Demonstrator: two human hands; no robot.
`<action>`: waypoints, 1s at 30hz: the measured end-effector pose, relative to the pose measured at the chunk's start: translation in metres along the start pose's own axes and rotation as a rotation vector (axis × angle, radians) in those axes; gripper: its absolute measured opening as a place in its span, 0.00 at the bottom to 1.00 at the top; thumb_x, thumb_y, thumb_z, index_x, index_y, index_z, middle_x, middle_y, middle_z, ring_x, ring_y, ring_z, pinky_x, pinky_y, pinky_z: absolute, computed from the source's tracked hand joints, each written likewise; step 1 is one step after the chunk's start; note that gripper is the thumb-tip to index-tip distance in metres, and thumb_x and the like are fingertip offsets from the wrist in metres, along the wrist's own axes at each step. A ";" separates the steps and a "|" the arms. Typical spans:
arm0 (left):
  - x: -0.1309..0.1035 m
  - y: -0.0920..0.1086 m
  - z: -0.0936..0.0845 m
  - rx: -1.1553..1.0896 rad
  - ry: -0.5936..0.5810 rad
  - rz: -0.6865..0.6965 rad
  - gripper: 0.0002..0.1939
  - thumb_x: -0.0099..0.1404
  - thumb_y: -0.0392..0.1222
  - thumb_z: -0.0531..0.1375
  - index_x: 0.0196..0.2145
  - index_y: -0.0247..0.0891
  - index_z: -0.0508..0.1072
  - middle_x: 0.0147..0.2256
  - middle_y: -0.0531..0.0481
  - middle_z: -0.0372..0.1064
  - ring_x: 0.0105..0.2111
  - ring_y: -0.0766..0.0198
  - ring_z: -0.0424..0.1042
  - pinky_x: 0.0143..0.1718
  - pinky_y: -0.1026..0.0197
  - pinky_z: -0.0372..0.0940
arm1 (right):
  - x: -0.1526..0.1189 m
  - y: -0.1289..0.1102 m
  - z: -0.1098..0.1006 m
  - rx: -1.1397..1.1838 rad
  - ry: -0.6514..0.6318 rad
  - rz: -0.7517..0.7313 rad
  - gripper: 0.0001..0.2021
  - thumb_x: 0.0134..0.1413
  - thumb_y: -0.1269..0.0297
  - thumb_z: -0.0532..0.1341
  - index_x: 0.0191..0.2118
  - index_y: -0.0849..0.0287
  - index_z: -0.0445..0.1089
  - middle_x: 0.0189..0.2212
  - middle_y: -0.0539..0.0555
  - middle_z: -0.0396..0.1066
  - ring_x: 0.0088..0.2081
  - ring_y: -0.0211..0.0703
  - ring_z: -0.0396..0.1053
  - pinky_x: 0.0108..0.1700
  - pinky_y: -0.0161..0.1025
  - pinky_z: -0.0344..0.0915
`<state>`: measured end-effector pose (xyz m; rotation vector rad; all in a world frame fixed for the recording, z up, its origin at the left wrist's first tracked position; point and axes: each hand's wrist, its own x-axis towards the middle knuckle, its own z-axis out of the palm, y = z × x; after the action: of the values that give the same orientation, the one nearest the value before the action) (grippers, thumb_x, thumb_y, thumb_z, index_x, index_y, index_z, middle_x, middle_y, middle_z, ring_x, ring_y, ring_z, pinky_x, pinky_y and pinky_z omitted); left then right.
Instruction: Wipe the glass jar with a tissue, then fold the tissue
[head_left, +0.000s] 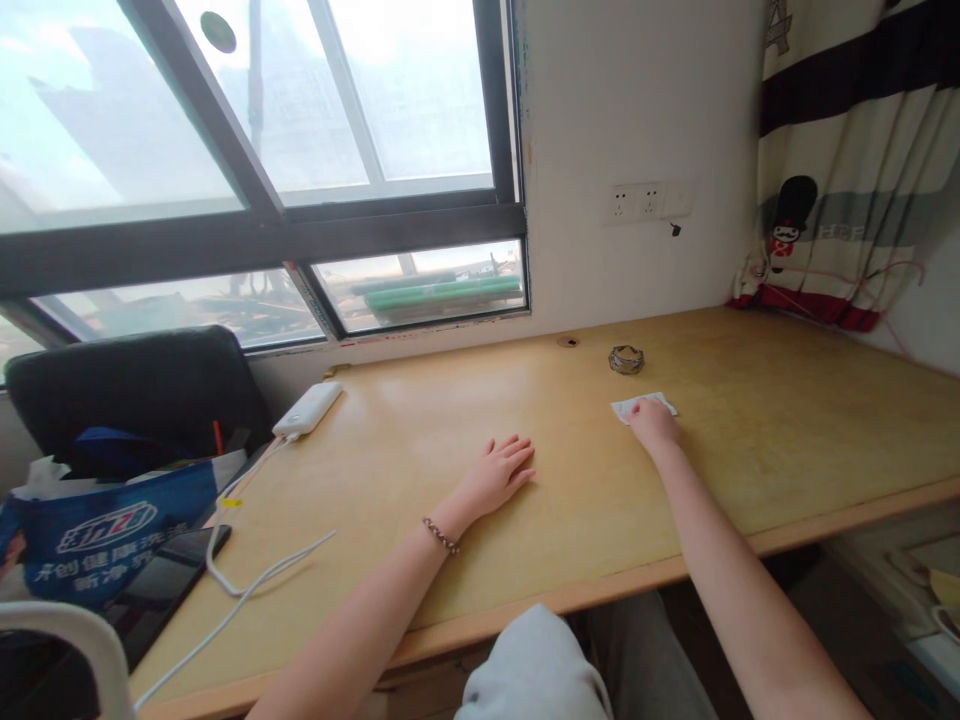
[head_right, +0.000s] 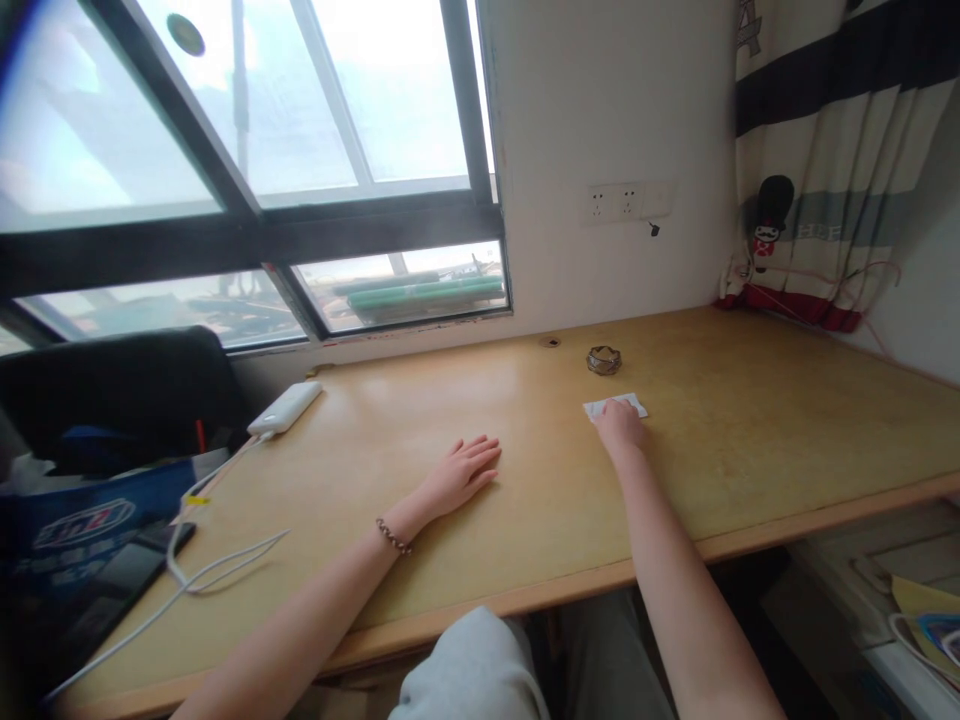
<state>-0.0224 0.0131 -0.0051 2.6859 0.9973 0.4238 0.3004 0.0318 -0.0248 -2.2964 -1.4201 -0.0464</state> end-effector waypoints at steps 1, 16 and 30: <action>0.000 0.000 0.000 0.002 0.001 0.001 0.21 0.63 0.49 0.46 0.52 0.44 0.59 0.55 0.48 0.54 0.57 0.57 0.48 0.55 0.46 0.42 | 0.001 0.008 0.000 0.011 0.001 -0.002 0.08 0.44 0.63 0.57 0.28 0.60 0.70 0.32 0.59 0.67 0.33 0.45 0.65 0.28 0.36 0.57; -0.001 0.002 0.000 -0.016 0.028 -0.006 0.19 0.63 0.48 0.47 0.51 0.45 0.60 0.54 0.48 0.56 0.56 0.57 0.49 0.55 0.44 0.42 | -0.020 -0.012 -0.002 0.208 0.221 -0.245 0.08 0.50 0.68 0.52 0.30 0.62 0.68 0.31 0.59 0.66 0.37 0.46 0.63 0.40 0.40 0.58; 0.011 -0.029 0.009 -0.993 0.517 -0.272 0.25 0.61 0.46 0.49 0.55 0.39 0.54 0.55 0.44 0.52 0.52 0.59 0.57 0.51 0.54 0.57 | -0.104 -0.191 0.029 1.005 -0.233 -0.738 0.23 0.55 0.56 0.50 0.55 0.55 0.53 0.52 0.57 0.58 0.52 0.45 0.56 0.52 0.45 0.54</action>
<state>-0.0280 0.0405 -0.0205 1.5560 0.8990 1.2040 0.0819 0.0274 -0.0112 -0.9435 -1.7649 0.5854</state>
